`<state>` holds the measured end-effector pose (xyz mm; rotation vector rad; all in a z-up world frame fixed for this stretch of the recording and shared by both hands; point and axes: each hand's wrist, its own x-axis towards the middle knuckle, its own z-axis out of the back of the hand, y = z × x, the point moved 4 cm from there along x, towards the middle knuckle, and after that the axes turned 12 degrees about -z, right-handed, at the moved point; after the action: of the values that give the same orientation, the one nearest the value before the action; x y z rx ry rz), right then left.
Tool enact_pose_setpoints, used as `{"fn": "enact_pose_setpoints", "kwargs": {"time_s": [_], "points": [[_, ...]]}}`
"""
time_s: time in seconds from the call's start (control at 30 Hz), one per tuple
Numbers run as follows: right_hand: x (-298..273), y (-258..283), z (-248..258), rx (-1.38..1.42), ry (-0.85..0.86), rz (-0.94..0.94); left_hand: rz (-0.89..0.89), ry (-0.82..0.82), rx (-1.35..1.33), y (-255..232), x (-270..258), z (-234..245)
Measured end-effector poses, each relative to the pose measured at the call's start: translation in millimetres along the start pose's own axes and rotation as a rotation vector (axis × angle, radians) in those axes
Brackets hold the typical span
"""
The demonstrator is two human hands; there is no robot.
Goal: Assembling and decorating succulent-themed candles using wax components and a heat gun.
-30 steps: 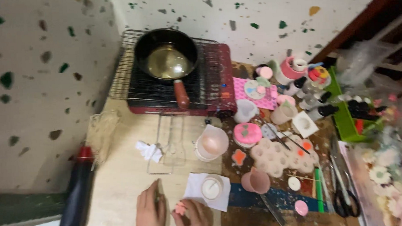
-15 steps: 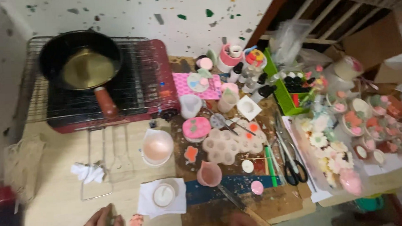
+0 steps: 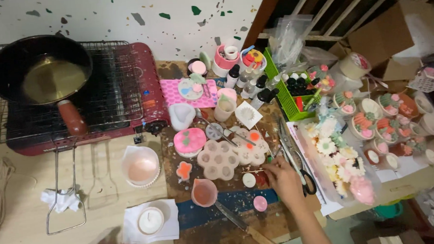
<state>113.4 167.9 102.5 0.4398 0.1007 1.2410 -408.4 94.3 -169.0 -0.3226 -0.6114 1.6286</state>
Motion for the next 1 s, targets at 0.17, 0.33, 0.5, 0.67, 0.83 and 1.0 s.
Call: {"fn": "enact_pose_setpoints", "kwargs": {"time_s": [0.17, 0.33, 0.5, 0.67, 0.83, 1.0], "points": [[5, -9, -20, -0.116, 0.075, 0.064, 0.095, 0.148, 0.039, -31, -6, 6], [0, -36, 22, -0.042, -0.081, -0.008, -0.404, -0.313, -0.146, -182, 23, 111], [-2, -100, 40, 0.248, -0.046, -0.373, -0.484, -0.359, -0.249, -197, 38, 111], [-9, -130, 18, 0.126, 0.041, -0.461, -0.441, -0.184, -0.26, -172, 42, 82], [-5, -95, 24, 0.016, -0.027, -0.236, -0.435, -0.133, -0.385, -142, 39, 55], [7, -72, 23, -0.168, 0.113, -0.124, -0.386, -0.057, -0.408, -128, 39, 47]]}}
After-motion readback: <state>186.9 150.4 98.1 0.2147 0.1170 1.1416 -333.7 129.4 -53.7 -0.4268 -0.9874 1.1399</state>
